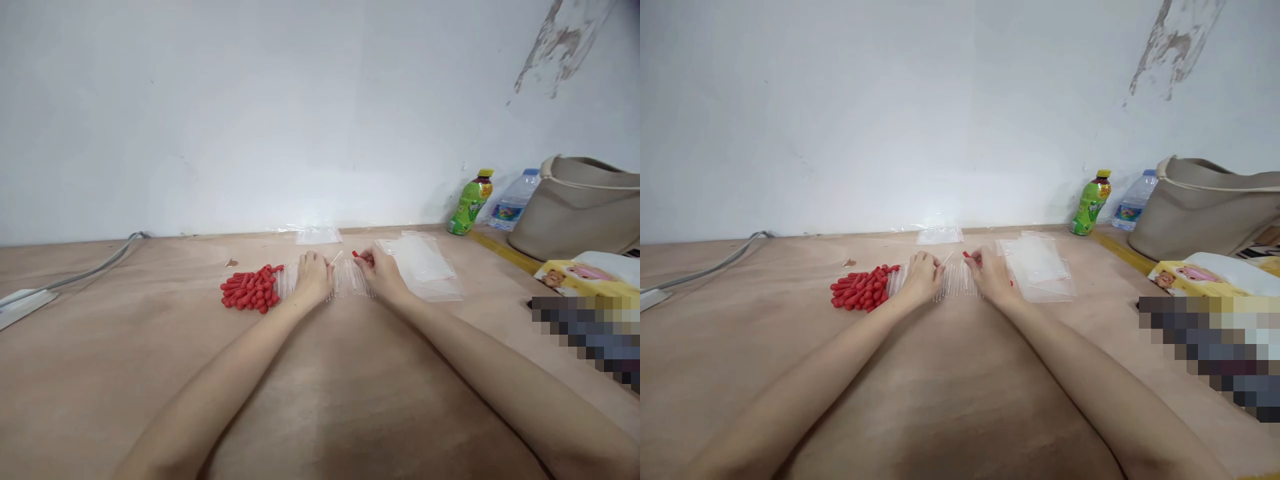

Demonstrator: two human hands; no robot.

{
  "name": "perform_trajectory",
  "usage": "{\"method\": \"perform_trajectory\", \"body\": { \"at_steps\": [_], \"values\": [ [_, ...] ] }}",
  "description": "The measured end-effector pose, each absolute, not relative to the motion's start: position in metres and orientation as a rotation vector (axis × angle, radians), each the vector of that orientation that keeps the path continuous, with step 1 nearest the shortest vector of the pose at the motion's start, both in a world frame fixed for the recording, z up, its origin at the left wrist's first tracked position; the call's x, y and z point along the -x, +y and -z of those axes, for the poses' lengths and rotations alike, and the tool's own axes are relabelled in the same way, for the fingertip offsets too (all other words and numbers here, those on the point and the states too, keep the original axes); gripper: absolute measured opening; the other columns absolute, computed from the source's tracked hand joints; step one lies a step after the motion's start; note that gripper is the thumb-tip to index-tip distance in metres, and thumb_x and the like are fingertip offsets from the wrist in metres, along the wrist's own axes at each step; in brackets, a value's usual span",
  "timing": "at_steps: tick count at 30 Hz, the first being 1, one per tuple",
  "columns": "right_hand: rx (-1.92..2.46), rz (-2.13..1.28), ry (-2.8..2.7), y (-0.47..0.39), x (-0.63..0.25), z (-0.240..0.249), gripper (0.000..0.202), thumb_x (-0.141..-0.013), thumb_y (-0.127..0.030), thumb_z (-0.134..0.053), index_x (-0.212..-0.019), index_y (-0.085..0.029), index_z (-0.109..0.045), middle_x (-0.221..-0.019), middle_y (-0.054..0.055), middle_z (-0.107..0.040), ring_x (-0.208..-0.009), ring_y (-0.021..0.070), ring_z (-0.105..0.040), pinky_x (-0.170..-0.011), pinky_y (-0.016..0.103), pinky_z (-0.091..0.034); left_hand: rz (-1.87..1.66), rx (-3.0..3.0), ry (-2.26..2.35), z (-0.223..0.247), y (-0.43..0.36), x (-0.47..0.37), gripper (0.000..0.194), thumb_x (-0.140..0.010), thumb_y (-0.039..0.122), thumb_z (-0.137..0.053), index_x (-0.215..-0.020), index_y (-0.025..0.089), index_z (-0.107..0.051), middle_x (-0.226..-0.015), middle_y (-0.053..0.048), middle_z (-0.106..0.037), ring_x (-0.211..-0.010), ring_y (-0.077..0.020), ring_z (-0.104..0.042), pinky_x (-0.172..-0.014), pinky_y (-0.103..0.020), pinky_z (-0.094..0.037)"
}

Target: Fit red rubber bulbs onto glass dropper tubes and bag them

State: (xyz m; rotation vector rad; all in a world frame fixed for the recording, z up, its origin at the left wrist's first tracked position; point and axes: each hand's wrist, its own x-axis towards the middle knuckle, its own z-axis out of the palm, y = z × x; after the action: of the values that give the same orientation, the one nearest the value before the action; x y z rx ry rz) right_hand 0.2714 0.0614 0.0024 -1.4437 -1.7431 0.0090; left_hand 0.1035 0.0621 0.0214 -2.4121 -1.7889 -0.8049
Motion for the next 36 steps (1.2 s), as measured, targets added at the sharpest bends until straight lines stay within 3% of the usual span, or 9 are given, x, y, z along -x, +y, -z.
{"method": "perform_trajectory", "body": {
  "at_steps": [3,7,10,16,29,36],
  "values": [
    [1.191,0.112,-1.777,0.046,-0.260,0.014,0.027,-0.084,-0.031,-0.047,-0.105,-0.016,-0.052,-0.081,0.006,-0.061,-0.078,0.0194,-0.055,-0.076,0.036,-0.041,0.971,2.574,-1.351,-0.012,0.041,-0.064,0.014,-0.087,0.021,-0.040,-0.089,0.014,-0.051,-0.088,-0.008,-0.056,-0.083,-0.0191,-0.051,-0.075,-0.033,-0.042],
    [0.996,0.154,-1.949,0.019,-0.252,0.018,0.016,-0.086,-0.026,-0.046,-0.091,-0.019,-0.059,-0.081,0.006,-0.060,-0.079,0.0183,-0.053,-0.077,0.036,-0.041,1.005,2.644,-0.933,0.006,0.018,-0.025,0.011,-0.087,0.019,-0.043,-0.091,0.016,-0.052,-0.083,-0.004,-0.060,-0.081,-0.0174,-0.054,-0.077,-0.033,-0.045],
    [0.895,0.090,-2.030,0.004,-0.250,0.014,0.014,-0.085,-0.024,-0.047,-0.090,-0.019,-0.059,-0.085,0.006,-0.060,-0.079,0.0166,-0.053,-0.073,0.032,-0.043,1.085,2.602,-0.781,0.013,0.013,-0.017,0.021,-0.086,0.013,-0.044,-0.105,0.017,-0.052,-0.091,-0.004,-0.064,-0.086,-0.0166,-0.057,-0.084,-0.035,-0.045],
    [0.815,0.010,-2.122,-0.001,-0.247,0.014,0.013,-0.085,-0.021,-0.048,-0.092,-0.019,-0.058,-0.084,0.005,-0.061,-0.080,0.0161,-0.053,-0.072,0.031,-0.044,1.011,2.709,-0.798,0.015,0.013,-0.019,0.030,-0.087,0.011,-0.040,-0.113,0.018,-0.052,-0.097,-0.006,-0.063,-0.083,-0.0142,-0.060,-0.069,-0.025,-0.051],
    [0.789,-0.070,-2.193,-0.010,-0.246,0.001,0.011,-0.083,-0.016,-0.048,-0.090,-0.017,-0.056,-0.081,0.004,-0.063,-0.072,0.0120,-0.058,-0.063,0.023,-0.047,0.997,2.741,-0.753,0.017,0.014,-0.017,0.033,-0.085,0.010,-0.042,-0.115,0.020,-0.053,-0.101,-0.007,-0.062,-0.087,-0.0150,-0.060,-0.071,-0.027,-0.052],
    [0.733,-0.015,-2.217,-0.007,-0.246,0.002,0.016,-0.085,-0.017,-0.045,-0.095,-0.017,-0.058,-0.085,0.005,-0.064,-0.074,0.0122,-0.059,-0.065,0.024,-0.049,0.984,2.728,-0.654,0.017,0.015,-0.017,0.039,-0.084,0.005,-0.039,-0.117,0.019,-0.051,-0.102,-0.008,-0.062,-0.090,-0.0152,-0.060,-0.072,-0.027,-0.052]
  ]
}}
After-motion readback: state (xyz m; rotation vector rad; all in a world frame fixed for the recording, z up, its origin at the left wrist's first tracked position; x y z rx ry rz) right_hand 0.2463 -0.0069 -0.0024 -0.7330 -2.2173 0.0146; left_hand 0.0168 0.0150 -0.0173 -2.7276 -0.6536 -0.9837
